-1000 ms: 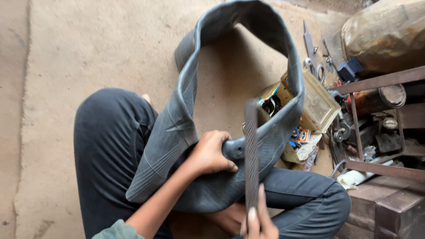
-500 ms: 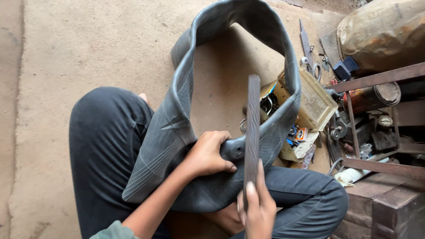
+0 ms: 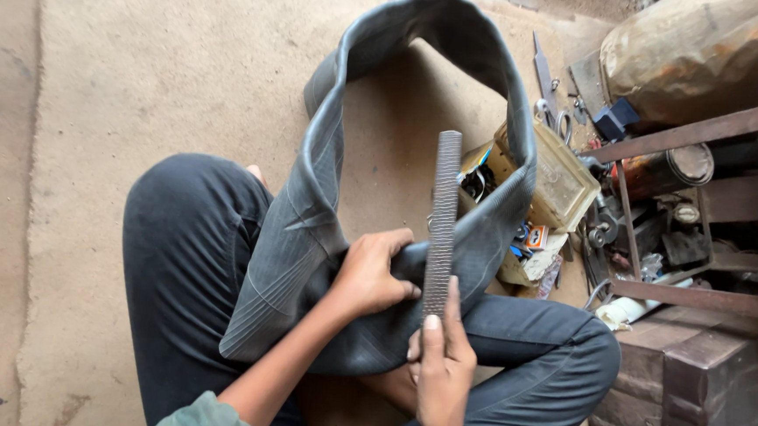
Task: The person sits on the floor and repairs a large black rubber object, likely a tire or boot. They use a metal file to smooth the surface around a hole and then insert a metal bolt and nut to secure the area. The person manipulates the rubber and tools by hand throughout the process.
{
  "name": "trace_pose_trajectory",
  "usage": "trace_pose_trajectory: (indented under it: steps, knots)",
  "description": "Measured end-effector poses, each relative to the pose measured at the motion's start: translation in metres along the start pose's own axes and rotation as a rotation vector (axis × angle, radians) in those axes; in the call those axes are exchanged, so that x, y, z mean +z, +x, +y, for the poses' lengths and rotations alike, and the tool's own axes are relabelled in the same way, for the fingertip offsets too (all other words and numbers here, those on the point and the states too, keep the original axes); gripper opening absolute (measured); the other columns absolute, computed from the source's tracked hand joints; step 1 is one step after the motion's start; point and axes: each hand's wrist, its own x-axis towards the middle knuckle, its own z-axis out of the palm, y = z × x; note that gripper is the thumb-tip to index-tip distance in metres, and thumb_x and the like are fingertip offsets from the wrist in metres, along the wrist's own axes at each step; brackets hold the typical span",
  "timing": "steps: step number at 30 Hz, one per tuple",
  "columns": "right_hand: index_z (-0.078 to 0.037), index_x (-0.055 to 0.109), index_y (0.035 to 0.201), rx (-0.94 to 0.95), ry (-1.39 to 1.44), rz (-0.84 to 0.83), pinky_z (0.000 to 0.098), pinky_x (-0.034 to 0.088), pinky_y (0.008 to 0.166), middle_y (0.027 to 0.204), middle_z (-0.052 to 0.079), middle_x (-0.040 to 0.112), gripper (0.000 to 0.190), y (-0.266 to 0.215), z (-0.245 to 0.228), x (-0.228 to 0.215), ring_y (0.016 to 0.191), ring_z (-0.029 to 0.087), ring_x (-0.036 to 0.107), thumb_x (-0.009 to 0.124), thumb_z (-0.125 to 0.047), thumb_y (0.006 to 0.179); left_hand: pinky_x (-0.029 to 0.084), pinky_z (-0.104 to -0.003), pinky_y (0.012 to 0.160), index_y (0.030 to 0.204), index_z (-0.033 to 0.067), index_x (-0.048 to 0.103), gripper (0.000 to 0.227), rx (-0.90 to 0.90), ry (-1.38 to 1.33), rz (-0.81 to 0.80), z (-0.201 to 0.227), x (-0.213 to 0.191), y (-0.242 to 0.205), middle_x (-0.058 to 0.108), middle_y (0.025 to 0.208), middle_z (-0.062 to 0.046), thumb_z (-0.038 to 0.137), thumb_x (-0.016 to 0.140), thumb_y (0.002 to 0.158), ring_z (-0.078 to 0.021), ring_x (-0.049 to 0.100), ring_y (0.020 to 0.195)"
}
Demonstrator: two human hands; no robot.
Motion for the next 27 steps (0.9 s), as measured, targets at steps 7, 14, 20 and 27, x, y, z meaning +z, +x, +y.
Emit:
trace_pose_trajectory:
  steps: [7,14,20,27]
  knots:
    - [-0.011,0.037,0.160,-0.089,-0.129,-0.044,0.0212,0.031,0.038,0.057,-0.002,0.047,0.059,-0.041,0.049,-0.054,0.044,0.005,0.038,0.044,-0.010,0.101,0.052,-0.045,0.080,0.096,0.0080,0.070,0.050,0.078,-0.049,0.027,-0.001,0.000,0.002,0.073,0.090,-0.015,0.017,0.091,0.051,-0.0377,0.070,0.092]
    - [-0.007,0.040,0.160,-0.164,-0.223,-0.009,0.0203,0.036,0.045,0.062,-0.003,0.047,0.058,-0.018,0.034,-0.021,0.051,0.004,0.041,0.046,-0.009,0.103,0.054,-0.044,0.080,0.097,0.0091,0.070,0.047,0.081,-0.005,0.040,-0.008,0.003,0.003,0.074,0.090,-0.016,0.019,0.090,0.056,-0.0371,0.071,0.092]
    - [-0.008,0.043,0.157,-0.069,0.107,0.011,0.0193,0.028,0.039,0.061,-0.003,0.046,0.056,0.007,0.001,-0.026,0.047,0.005,0.038,0.047,-0.009,0.100,0.051,-0.045,0.084,0.101,0.0087,0.069,0.052,0.042,0.015,-0.014,-0.007,0.003,0.005,0.073,0.094,-0.016,0.021,0.090,0.055,-0.0377,0.068,0.097]
    - [-0.006,0.046,0.156,-0.211,-0.128,-0.066,0.0198,0.046,0.048,0.101,0.007,0.071,0.056,-0.054,0.070,-0.091,0.050,0.003,0.052,0.047,-0.006,0.100,0.049,-0.046,0.091,0.110,0.0078,0.070,0.060,0.092,0.015,-0.084,-0.015,0.004,0.010,0.075,0.101,-0.018,0.022,0.090,0.056,-0.0390,0.067,0.103]
